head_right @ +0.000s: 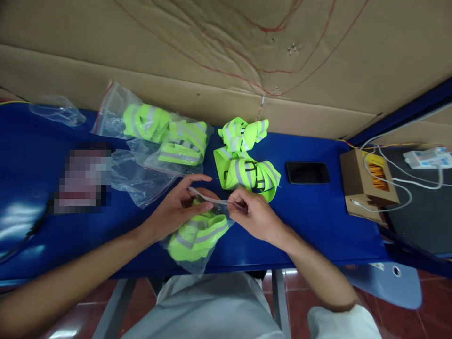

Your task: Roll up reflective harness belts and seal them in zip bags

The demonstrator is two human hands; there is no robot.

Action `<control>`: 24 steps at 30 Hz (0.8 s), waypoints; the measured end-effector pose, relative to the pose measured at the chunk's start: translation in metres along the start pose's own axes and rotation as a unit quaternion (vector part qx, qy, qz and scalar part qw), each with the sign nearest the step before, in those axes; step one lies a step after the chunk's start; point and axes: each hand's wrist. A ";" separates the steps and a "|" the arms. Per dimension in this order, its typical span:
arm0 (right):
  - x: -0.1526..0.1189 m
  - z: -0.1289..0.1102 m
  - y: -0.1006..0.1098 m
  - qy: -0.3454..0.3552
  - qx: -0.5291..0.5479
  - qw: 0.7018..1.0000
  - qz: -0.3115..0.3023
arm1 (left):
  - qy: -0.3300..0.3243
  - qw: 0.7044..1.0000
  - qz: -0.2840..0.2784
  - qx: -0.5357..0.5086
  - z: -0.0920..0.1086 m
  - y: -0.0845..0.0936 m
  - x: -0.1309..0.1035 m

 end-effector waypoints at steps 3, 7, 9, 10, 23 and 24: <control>0.000 -0.003 0.000 0.005 -0.002 1.000 0.001 | -0.004 1.000 0.008 0.025 0.000 0.000 0.000; 0.001 -0.005 0.003 0.017 -0.031 0.999 0.000 | -0.053 0.993 0.045 0.099 -0.002 -0.001 0.000; 0.001 -0.005 0.004 0.028 -0.038 0.999 -0.008 | -0.070 0.989 0.066 0.113 -0.004 -0.002 0.000; 0.001 -0.004 0.004 0.032 -0.040 0.999 -0.013 | -0.072 0.988 0.075 0.117 -0.005 -0.002 0.001; 0.005 -0.002 -0.013 0.039 0.011 0.999 0.012 | -0.101 0.969 0.103 0.203 -0.010 0.002 -0.003; 0.006 -0.002 -0.013 0.037 0.026 0.999 0.020 | -0.111 0.964 0.097 0.219 -0.008 0.003 -0.004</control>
Point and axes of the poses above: each hand's wrist, its own x-axis towards the middle knuckle, its own y-axis out of the back of the hand, z = x × y, and after that the axes turned 15 degrees about y, right-handed
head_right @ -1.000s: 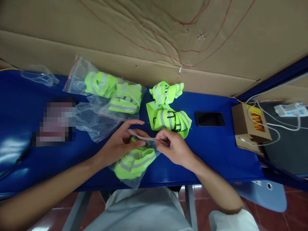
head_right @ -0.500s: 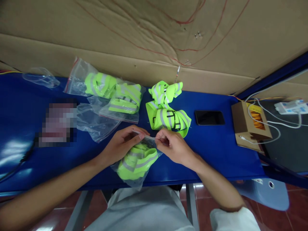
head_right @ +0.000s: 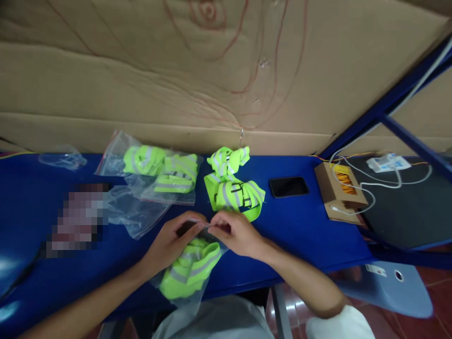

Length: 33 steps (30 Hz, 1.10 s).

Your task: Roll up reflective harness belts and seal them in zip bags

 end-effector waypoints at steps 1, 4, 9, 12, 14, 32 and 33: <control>0.000 -0.001 0.000 -0.001 0.013 1.000 0.009 | -0.015 1.000 -0.013 0.017 0.001 0.003 -0.001; -0.002 -0.008 -0.001 0.009 0.038 0.999 0.003 | -0.067 0.994 -0.048 0.079 0.006 0.013 -0.005; -0.006 -0.017 0.002 0.039 0.035 0.997 -0.049 | -0.025 0.996 0.014 0.081 0.008 0.017 -0.018; -0.007 -0.020 0.014 0.058 0.021 0.997 -0.048 | 0.036 0.999 0.025 -0.027 0.006 0.012 -0.031; -0.016 -0.023 0.032 0.068 0.019 0.997 -0.010 | 0.059 0.991 0.056 -0.110 0.002 0.011 -0.042; -0.028 0.066 0.209 0.037 0.070 0.866 0.494 | 0.067 0.965 0.252 -0.024 -0.005 0.024 -0.049; -0.031 0.073 0.210 0.047 0.053 0.866 0.495 | 0.055 0.962 0.266 0.024 -0.007 0.024 -0.050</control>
Point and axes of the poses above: each hand's wrist, its own x-axis towards the middle knuckle, its own y-axis out of the back of the hand, z = x × y, and after that the axes turned 15 degrees about y, right-handed
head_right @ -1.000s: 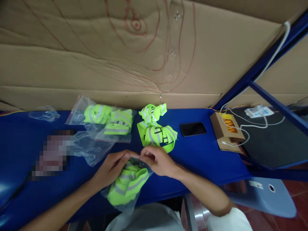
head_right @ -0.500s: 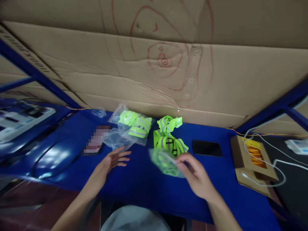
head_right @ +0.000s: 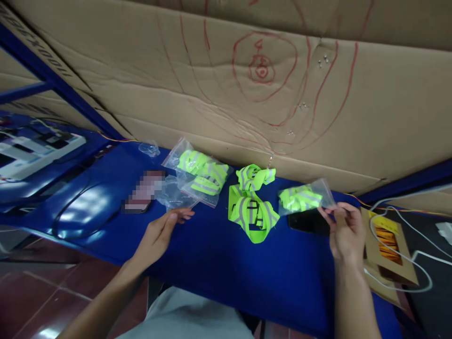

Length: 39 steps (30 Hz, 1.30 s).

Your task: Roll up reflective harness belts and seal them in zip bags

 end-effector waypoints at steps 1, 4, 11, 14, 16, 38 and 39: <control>-0.001 0.005 0.003 0.021 -0.018 1.000 -0.006 | -0.027 0.998 0.023 0.044 -0.003 0.002 -0.001; -0.008 0.005 0.004 0.104 -0.129 0.986 -0.022 | -0.094 0.983 0.079 0.135 -0.016 0.008 -0.002; -0.033 -0.024 -0.075 0.388 -0.494 0.697 -0.346 | -0.233 0.955 0.043 0.177 -0.032 0.007 0.008; -0.030 -0.021 -0.128 0.383 -0.465 0.628 -0.492 | -0.271 0.947 -0.005 0.170 -0.025 -0.001 0.011; -0.023 -0.013 -0.159 0.374 -0.451 0.600 -0.545 | -0.284 0.943 -0.052 0.166 -0.019 -0.005 0.011; -0.122 -0.073 -0.184 -0.039 -0.065 0.955 -0.285 | -0.060 0.949 -0.212 -0.223 0.023 -0.035 0.037; -0.132 -0.071 -0.183 -0.119 -0.034 0.949 -0.289 | -0.066 0.945 -0.224 -0.231 0.026 -0.035 0.040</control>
Point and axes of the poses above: each hand's wrist, its own x-axis towards the middle knuckle, its own y-axis out of the back of the hand, z = x × y, and after that the axes turned 15 degrees about y, right-handed
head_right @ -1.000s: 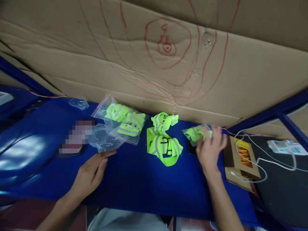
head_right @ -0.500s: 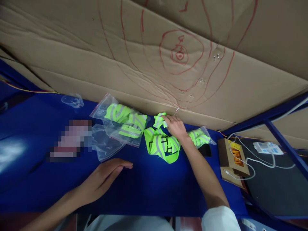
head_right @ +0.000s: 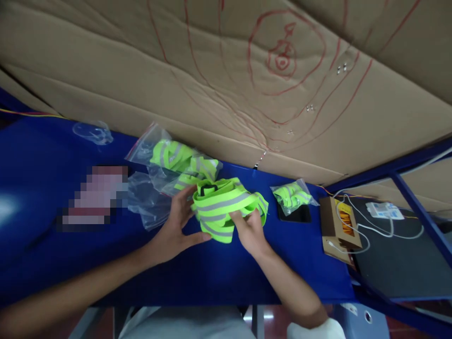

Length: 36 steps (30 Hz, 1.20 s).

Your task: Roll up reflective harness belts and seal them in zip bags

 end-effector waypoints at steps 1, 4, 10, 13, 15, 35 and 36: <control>-0.007 0.006 -0.003 -0.058 0.045 0.997 -0.001 | 0.005 1.000 -0.026 -0.004 0.003 0.001 0.004; -0.021 0.024 -0.008 -0.161 0.132 0.978 0.026 | 0.062 0.988 -0.141 -0.015 0.007 0.006 0.012; -0.031 0.033 -0.018 -0.177 0.191 0.966 -0.005 | 0.137 0.967 -0.215 -0.009 -0.006 0.028 0.018; -0.029 0.032 -0.020 -0.099 0.138 0.985 -0.006 | 0.139 0.968 -0.203 0.055 -0.007 0.037 0.019; -0.028 0.032 -0.020 -0.039 0.098 0.994 0.011 | 0.099 0.976 -0.129 0.148 -0.004 0.036 0.017; -0.039 0.038 -0.026 -0.136 0.317 0.937 -0.051 | -0.164 0.867 -0.005 0.471 -0.009 0.015 -0.005; -0.039 0.039 -0.027 -0.142 0.309 0.938 -0.071 | -0.170 0.870 -0.002 0.462 -0.010 0.014 -0.005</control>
Point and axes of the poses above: each hand's wrist, its own x-axis towards the middle knuckle, its own y-axis out of the back of the hand, z = x × y, and after that the axes turned 15 degrees about y, right-handed
